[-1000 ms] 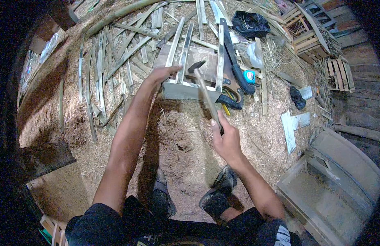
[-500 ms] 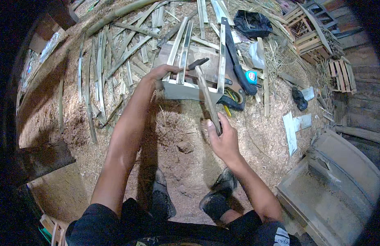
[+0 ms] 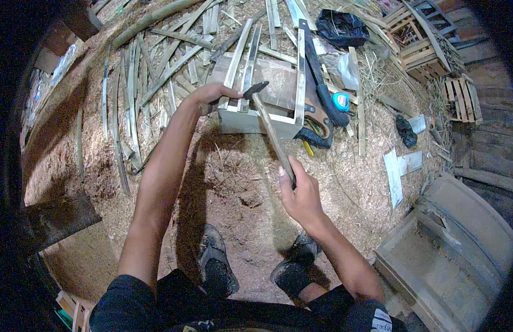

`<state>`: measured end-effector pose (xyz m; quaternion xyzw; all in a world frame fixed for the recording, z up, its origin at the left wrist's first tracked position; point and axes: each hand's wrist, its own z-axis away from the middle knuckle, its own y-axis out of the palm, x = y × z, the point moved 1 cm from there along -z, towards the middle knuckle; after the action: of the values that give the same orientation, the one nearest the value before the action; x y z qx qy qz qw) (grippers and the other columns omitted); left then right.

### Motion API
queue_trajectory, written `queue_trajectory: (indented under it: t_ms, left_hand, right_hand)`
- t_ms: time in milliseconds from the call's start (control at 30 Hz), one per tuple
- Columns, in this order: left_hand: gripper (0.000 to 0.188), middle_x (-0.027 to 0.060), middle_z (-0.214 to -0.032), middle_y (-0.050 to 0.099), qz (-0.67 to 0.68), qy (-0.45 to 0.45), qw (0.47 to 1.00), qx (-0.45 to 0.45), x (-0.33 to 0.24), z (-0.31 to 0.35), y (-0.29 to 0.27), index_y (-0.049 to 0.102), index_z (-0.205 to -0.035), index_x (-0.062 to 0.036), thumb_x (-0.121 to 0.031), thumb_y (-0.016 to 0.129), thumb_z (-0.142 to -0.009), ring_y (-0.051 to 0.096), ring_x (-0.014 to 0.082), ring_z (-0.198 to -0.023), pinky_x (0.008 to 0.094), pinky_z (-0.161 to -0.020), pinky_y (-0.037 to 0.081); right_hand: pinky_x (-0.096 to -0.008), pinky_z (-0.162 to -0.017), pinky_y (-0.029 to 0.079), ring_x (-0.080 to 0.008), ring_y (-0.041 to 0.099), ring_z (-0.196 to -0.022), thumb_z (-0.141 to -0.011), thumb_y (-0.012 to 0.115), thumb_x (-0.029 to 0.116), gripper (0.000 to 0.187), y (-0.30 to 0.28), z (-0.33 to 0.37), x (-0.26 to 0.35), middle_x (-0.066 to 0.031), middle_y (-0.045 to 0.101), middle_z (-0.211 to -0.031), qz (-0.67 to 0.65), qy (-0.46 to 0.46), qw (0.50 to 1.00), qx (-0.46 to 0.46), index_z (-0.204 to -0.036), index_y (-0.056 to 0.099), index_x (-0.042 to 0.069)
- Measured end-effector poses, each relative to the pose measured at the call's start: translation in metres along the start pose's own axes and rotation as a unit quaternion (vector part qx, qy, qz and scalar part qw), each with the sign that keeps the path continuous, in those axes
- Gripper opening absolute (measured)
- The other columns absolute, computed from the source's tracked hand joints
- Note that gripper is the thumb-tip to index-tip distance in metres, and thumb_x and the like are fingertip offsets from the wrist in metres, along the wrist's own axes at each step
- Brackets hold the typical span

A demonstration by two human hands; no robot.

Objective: Assembling a small wooden lattice structure or crate using thin wood strips and a hammer.

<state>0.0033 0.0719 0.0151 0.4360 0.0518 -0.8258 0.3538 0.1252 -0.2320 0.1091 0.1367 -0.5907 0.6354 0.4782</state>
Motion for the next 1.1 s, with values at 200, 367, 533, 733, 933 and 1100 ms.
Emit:
queue_trajectory:
  t_ms: [200, 367, 533, 733, 933, 1100]
  left_hand:
    - [0.029, 0.0059, -0.093, 0.068, 0.029, 0.11, 0.993, -0.024, 0.026, -0.004, 0.007, 0.073, -0.099, -0.0011, -0.026, 0.075, -0.083, 0.061, 0.0164, -0.083, 0.0297, -0.075, 0.048]
    - [0.034, 0.0088, -0.09, 0.068, 0.051, 0.019, 0.998, -0.034, 0.017, -0.001, 0.006, 0.072, -0.102, -0.0001, -0.029, 0.072, -0.085, 0.062, 0.0188, -0.076, 0.0319, -0.073, 0.05]
    - [0.022, 0.0073, -0.086, 0.069, 0.12, 0.03, 0.992, -0.035, 0.017, -0.007, 0.009, 0.074, -0.098, 0.0007, -0.017, 0.07, -0.085, 0.063, 0.0182, -0.075, 0.0312, -0.07, 0.051]
    - [0.019, 0.0068, -0.088, 0.069, 0.034, 0.04, 0.997, -0.06, 0.005, 0.007, 0.015, 0.077, -0.096, -0.0047, -0.02, 0.07, -0.085, 0.062, 0.0191, -0.079, 0.0311, -0.075, 0.05]
    - [0.026, 0.0107, -0.104, 0.07, 0.028, 0.012, 0.999, -0.018, 0.021, -0.001, 0.008, 0.078, -0.098, -0.009, -0.029, 0.075, -0.081, 0.06, 0.0207, -0.099, 0.0324, -0.092, 0.044]
    - [0.029, 0.0082, -0.098, 0.07, -0.093, 0.033, 0.995, -0.033, 0.014, -0.011, 0.001, 0.077, -0.103, -0.006, -0.026, 0.074, -0.082, 0.06, 0.0179, -0.085, 0.032, -0.081, 0.046]
  right_hand:
    - [-0.0379, -0.073, 0.053, -0.0334, 0.068, -0.074, -0.096, 0.053, 0.006, 0.056, -0.013, 0.006, 0.002, -0.0242, 0.067, -0.088, 0.052, -0.169, 0.984, -0.029, -0.15, 0.04, 0.006]
    - [-0.0362, -0.076, 0.054, -0.0284, 0.071, -0.084, -0.097, 0.055, 0.006, 0.055, -0.017, 0.006, 0.008, -0.0255, 0.069, -0.104, 0.07, -0.117, 0.991, 0.0, -0.15, 0.041, 0.006]
    - [-0.0418, -0.074, 0.053, -0.0356, 0.067, -0.076, -0.093, 0.055, 0.0, 0.061, -0.027, -0.002, 0.01, -0.0253, 0.065, -0.085, 0.121, -0.161, 0.979, 0.024, -0.151, 0.039, 0.008]
    - [-0.0416, -0.073, 0.053, -0.035, 0.066, -0.073, -0.092, 0.056, 0.001, 0.061, -0.032, 0.002, 0.011, -0.0236, 0.064, -0.083, 0.137, -0.16, 0.977, 0.029, -0.151, 0.04, 0.008]
    - [-0.0397, -0.073, 0.053, -0.0341, 0.065, -0.071, -0.091, 0.057, 0.0, 0.063, -0.022, 0.005, 0.018, -0.0228, 0.064, -0.082, 0.055, -0.187, 0.98, -0.032, -0.151, 0.039, 0.009]
    - [-0.0389, -0.074, 0.053, -0.0355, 0.067, -0.075, -0.091, 0.057, -0.001, 0.064, -0.023, 0.005, 0.009, -0.0248, 0.065, -0.088, 0.062, -0.12, 0.991, 0.005, -0.151, 0.039, 0.009]
